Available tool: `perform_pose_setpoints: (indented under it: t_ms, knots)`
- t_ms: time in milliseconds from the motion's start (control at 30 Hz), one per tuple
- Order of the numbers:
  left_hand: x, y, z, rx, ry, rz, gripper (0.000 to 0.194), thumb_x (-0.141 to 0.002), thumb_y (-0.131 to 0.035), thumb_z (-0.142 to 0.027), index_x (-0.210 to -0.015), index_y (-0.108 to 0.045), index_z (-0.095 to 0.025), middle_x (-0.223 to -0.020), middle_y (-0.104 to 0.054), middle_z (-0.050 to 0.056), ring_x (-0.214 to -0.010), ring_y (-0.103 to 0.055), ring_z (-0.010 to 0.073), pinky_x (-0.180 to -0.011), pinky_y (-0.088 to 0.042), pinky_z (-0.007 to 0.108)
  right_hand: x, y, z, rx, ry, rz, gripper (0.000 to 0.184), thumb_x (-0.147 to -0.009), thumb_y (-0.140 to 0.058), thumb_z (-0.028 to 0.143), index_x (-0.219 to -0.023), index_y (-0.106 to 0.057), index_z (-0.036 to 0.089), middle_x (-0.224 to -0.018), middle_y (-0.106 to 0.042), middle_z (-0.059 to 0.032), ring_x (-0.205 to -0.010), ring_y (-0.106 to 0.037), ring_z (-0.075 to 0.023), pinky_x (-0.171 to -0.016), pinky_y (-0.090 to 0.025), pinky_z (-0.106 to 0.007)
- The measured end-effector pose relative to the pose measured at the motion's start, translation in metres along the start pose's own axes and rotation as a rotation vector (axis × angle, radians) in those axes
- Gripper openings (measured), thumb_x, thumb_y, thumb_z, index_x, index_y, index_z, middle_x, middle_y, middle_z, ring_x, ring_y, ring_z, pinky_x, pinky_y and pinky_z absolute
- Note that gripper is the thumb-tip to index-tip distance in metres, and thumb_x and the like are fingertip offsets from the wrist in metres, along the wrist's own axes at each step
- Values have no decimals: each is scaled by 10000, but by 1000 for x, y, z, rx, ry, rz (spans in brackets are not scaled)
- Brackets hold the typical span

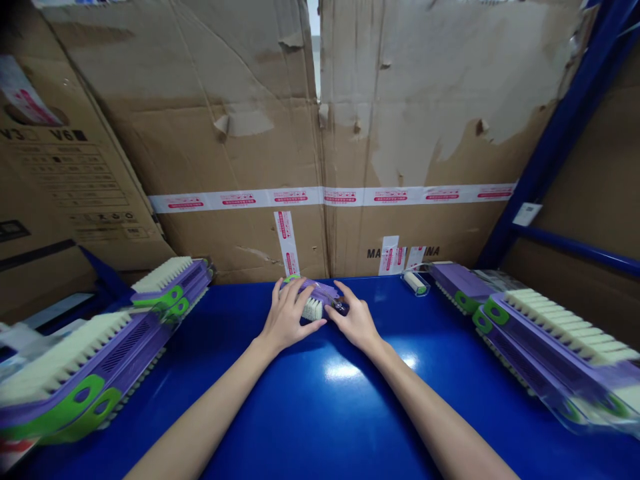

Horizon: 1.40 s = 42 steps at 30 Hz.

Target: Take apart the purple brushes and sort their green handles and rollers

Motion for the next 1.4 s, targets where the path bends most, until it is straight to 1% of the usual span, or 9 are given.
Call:
perform_pose_setpoints:
  t_ms: [100,300,467,633,800,1000,1167,1300,1400]
  knots:
    - [0,-1,0,-15,1,18,694,-771,-514,-638,-1242,-512,-128,-1277,-511,193,-1197,-453,328,-1075,-213,564,-1,3,2,-1,-62,-29,683,-743,-617,340,-1365,-395,167,-903,-707,-45,-833,-665,-198,-817,-492,-332]
    - [0,-2,-1,-40,30,19,603,-817,-510,-545,-1254,-491,-129,-1294,-491,198,-1202,-451,325,-1067,-251,550,-2,5,0,-11,-170,-75,778,-714,-643,379,-1395,-335,165,-824,-692,-26,-778,-649,-192,-776,-483,-320]
    - [-1,-2,0,-2,56,26,530,-852,-483,-474,-1259,-480,-135,-1300,-486,189,-1238,-425,313,-1068,-269,533,-4,5,-5,3,-226,-113,785,-721,-627,435,-1397,-333,164,-851,-658,-40,-790,-623,-204,-787,-482,-359]
    - [0,-5,1,40,32,80,642,-828,-503,-537,-1311,-433,-119,-1370,-424,202,-1296,-364,324,-1055,-304,509,-4,5,-8,-89,-261,-117,797,-722,-625,445,-1405,-316,174,-916,-655,-53,-847,-619,-211,-822,-481,-376]
    - [1,-7,1,49,45,136,701,-828,-496,-561,-1368,-367,-134,-1436,-363,187,-1347,-304,304,-1081,-263,502,-3,5,-6,-146,-277,-81,761,-730,-621,427,-1398,-338,199,-1011,-658,-62,-891,-618,-210,-856,-475,-379]
    - [1,-10,2,57,53,198,749,-833,-461,-597,-1414,-297,-154,-1468,-324,166,-1375,-254,289,-1087,-243,503,-4,1,-10,-198,-231,-37,622,-748,-605,418,-1302,-458,177,-1187,-610,-86,-975,-610,-204,-907,-462,-358]
    - [1,-11,1,51,61,212,769,-827,-461,-607,-1426,-278,-161,-1481,-303,161,-1380,-241,298,-1088,-236,514,-5,0,-13,-174,-249,-60,529,-746,-604,409,-1209,-527,163,-1140,-639,-87,-983,-615,-220,-915,-461,-376]
    - [1,-11,-1,44,60,204,756,-827,-469,-599,-1422,-288,-169,-1474,-317,160,-1374,-253,303,-1081,-250,526,-4,1,-13,-148,-210,-107,482,-742,-609,384,-1177,-552,186,-1132,-649,-75,-1014,-606,-229,-941,-449,-396]
    - [1,-11,-1,49,53,196,731,-824,-481,-595,-1408,-317,-187,-1460,-343,158,-1366,-270,306,-1079,-252,535,-4,1,-15,-149,-198,-146,501,-729,-619,364,-1192,-550,187,-1147,-644,-83,-1056,-594,-234,-961,-440,-402]
Point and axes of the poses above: each hand's wrist, its own x-axis away from the middle knuckle, its own y-axis out of the back of the hand, z = x × y, the point moved 2 cm from there along -x, towards the middle knuckle
